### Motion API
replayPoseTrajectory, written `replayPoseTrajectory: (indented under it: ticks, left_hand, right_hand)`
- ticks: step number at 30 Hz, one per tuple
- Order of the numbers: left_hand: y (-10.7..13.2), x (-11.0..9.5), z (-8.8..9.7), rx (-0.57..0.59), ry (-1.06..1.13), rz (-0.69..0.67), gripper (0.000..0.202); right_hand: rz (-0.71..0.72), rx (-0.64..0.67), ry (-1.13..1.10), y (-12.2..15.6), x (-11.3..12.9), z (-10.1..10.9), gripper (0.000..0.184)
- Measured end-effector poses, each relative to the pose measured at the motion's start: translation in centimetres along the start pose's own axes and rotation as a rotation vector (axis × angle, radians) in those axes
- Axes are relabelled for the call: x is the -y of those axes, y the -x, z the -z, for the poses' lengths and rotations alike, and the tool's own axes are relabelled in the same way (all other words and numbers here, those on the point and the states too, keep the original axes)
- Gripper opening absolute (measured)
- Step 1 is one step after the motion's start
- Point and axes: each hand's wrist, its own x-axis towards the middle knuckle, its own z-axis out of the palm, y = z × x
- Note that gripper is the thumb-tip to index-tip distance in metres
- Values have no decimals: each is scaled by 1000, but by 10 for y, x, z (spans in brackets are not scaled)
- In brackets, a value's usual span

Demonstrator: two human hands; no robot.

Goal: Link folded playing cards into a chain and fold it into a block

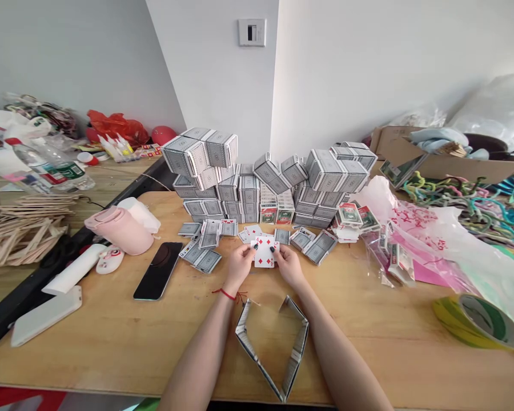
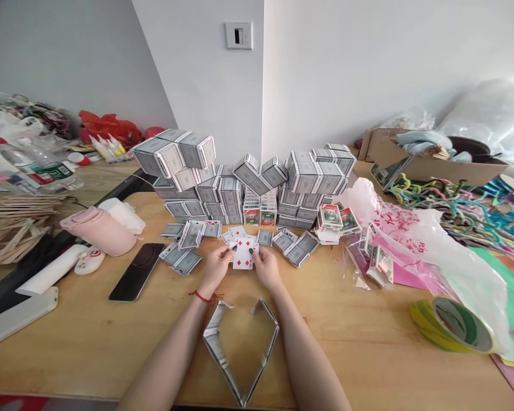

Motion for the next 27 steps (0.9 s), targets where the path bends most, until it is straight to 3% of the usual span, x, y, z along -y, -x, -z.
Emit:
replayPoseTrajectory:
  ticks: [14,17,22,27]
  left_hand:
    - [-1,3,1,14,27,12,22]
    - [-3,3,7,87,136,45,20]
    - [-5,3,19,327,450,254,24]
    - [-5,3,22,390,539,333,29]
  right_hand:
    - [-51,51,-151,2,10,-2,34]
    - [-46,49,-155,2,10,-1,33]
    - [-43,36,-135,2,9,2,32]
    - [-46,31,-158,4,7,3,36]
